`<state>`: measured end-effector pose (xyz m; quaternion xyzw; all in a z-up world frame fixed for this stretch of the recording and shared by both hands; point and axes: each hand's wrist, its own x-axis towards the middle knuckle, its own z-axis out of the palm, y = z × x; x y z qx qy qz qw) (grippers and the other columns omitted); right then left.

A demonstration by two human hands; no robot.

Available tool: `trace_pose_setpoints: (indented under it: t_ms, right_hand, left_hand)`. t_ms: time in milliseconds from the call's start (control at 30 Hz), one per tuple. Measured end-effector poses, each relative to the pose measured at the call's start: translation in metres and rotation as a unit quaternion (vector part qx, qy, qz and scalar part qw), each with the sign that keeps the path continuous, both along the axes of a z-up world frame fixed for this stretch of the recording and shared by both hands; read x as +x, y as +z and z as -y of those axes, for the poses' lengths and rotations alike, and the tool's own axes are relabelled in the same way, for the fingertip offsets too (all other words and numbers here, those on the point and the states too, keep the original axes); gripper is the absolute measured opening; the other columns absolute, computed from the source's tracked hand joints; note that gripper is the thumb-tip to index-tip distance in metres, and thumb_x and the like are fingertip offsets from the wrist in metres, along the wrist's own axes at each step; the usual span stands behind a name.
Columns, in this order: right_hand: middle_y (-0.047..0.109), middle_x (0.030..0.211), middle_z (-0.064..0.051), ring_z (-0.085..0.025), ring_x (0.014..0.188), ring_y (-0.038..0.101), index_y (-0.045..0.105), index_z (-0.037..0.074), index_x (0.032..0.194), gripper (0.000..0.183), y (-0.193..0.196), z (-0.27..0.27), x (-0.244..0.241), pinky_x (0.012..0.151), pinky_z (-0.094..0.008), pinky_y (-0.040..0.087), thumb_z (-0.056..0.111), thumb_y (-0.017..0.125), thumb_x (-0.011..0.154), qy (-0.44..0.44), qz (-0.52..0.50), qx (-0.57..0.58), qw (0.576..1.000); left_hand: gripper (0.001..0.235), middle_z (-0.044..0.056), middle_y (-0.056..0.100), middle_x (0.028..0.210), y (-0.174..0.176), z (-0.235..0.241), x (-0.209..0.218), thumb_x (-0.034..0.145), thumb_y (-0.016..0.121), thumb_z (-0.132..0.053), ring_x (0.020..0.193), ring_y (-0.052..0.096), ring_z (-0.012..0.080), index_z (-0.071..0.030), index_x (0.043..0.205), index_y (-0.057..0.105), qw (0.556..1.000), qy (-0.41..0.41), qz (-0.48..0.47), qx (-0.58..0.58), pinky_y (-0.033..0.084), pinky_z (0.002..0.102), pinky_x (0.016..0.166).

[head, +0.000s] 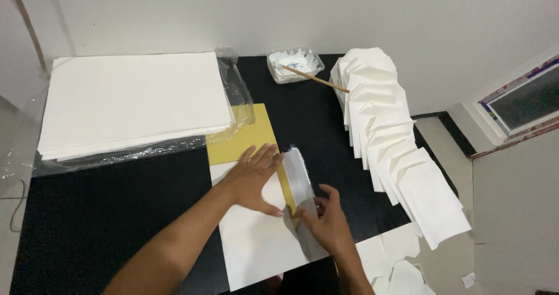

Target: The person applies white glue to the edge of a white paper sheet using a brush, then folds the glued edge over a yellow paper sheet. They press the folded edge down to secure it and repeat the process on another sheet.

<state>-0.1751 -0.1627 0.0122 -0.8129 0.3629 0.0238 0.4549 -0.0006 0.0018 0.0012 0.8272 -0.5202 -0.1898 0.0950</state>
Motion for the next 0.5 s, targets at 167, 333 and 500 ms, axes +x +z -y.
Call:
trace_pose_setpoints:
  t_ms: [167, 333, 500]
  right_hand:
    - [0.072, 0.126, -0.007, -0.017, 0.101, 0.07, 0.038, 0.02, 0.151, 0.083, 0.027, -0.004, 0.024, 0.089, -0.032, 0.054, 0.038, 0.076, 0.079, 0.012, -0.041, 0.055, 0.998]
    - [0.071, 0.12, -0.005, -0.015, 0.102, 0.066, 0.05, 0.018, 0.144, 0.07, 0.03, -0.002, 0.034, 0.09, -0.03, 0.053, 0.045, 0.071, 0.083, 0.044, -0.02, 0.069, 0.996]
    - [0.07, 0.139, -0.004, -0.018, 0.121, 0.068, 0.054, 0.016, 0.145, 0.074, 0.024, 0.004, 0.035, 0.103, -0.034, 0.053, 0.051, 0.067, 0.081, 0.056, -0.013, 0.099, 0.993]
  left_hand:
    - [0.139, 0.022, -0.013, 0.171, -0.002, -0.003, -0.001, 0.071, 0.07, -0.085, 0.157, -0.015, 0.0381, -0.013, 0.165, -0.002, 0.999, -0.008, -0.01, -0.038, -0.009, 0.048, 0.124]
    - [0.121, 0.019, -0.012, 0.172, 0.028, -0.008, -0.01, 0.084, 0.059, -0.081, 0.158, -0.016, 0.038, -0.014, 0.165, -0.001, 0.995, 0.078, -0.019, 0.056, -0.009, 0.048, 0.125]
    - [0.124, 0.023, -0.021, 0.171, 0.022, -0.029, -0.027, 0.087, 0.051, -0.084, 0.157, -0.022, 0.0408, -0.009, 0.164, -0.01, 0.978, 0.114, -0.044, 0.166, -0.012, 0.052, 0.126]
